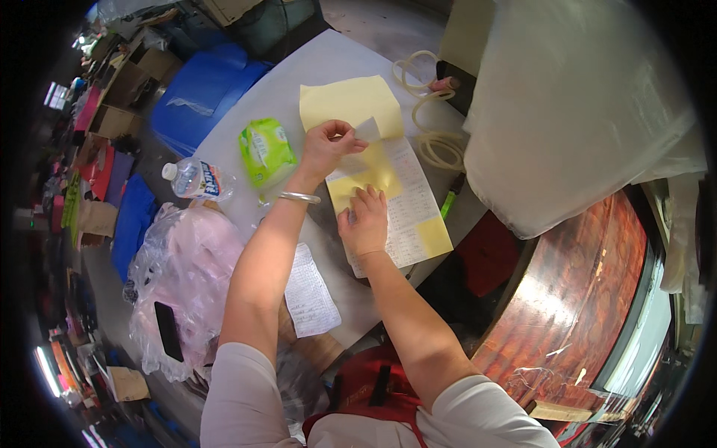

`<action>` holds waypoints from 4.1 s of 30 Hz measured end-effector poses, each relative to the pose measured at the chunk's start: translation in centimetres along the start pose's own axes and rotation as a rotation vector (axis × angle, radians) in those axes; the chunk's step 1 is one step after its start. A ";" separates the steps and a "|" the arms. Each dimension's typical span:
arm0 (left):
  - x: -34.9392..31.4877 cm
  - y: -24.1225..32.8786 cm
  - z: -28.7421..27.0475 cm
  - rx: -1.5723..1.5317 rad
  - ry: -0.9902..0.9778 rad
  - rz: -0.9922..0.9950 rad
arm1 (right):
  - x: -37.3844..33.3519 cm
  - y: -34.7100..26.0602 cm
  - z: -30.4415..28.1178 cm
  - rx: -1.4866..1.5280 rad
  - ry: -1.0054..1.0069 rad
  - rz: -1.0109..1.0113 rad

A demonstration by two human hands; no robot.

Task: The person unpacks a plastic bag of grey shoe insoles, places them on a table, and then uses a hydraulic cutting machine to cut out insole shapes from a sheet of grey material. The cut pieces are removed and stacked.

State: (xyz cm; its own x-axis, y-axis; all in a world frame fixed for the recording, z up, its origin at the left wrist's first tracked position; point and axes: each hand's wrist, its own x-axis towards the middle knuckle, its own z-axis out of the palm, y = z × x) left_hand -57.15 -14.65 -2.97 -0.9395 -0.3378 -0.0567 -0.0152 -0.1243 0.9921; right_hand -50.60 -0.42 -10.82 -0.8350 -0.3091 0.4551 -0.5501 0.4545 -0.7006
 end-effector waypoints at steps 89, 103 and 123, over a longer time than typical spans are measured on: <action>-102.0 -12.9 26.9 0.269 1.471 -0.976 | -46.8 -41.3 -0.3 -0.547 -1.562 -1.341; -141.4 -8.6 24.3 0.607 1.737 -1.262 | -68.0 -40.5 -12.2 -0.244 -1.537 -0.509; -173.4 -30.2 20.1 -1.489 2.143 -0.877 | -103.1 -60.4 -7.7 -0.349 -1.663 -1.131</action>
State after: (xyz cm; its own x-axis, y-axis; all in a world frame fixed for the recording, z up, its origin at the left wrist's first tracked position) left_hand 99.33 66.44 -20.81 0.3415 0.2723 -0.8996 0.8782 -0.4335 0.2022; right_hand 68.62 10.43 -11.23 0.5118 -0.7271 -0.4577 -0.8579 -0.4037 -0.3179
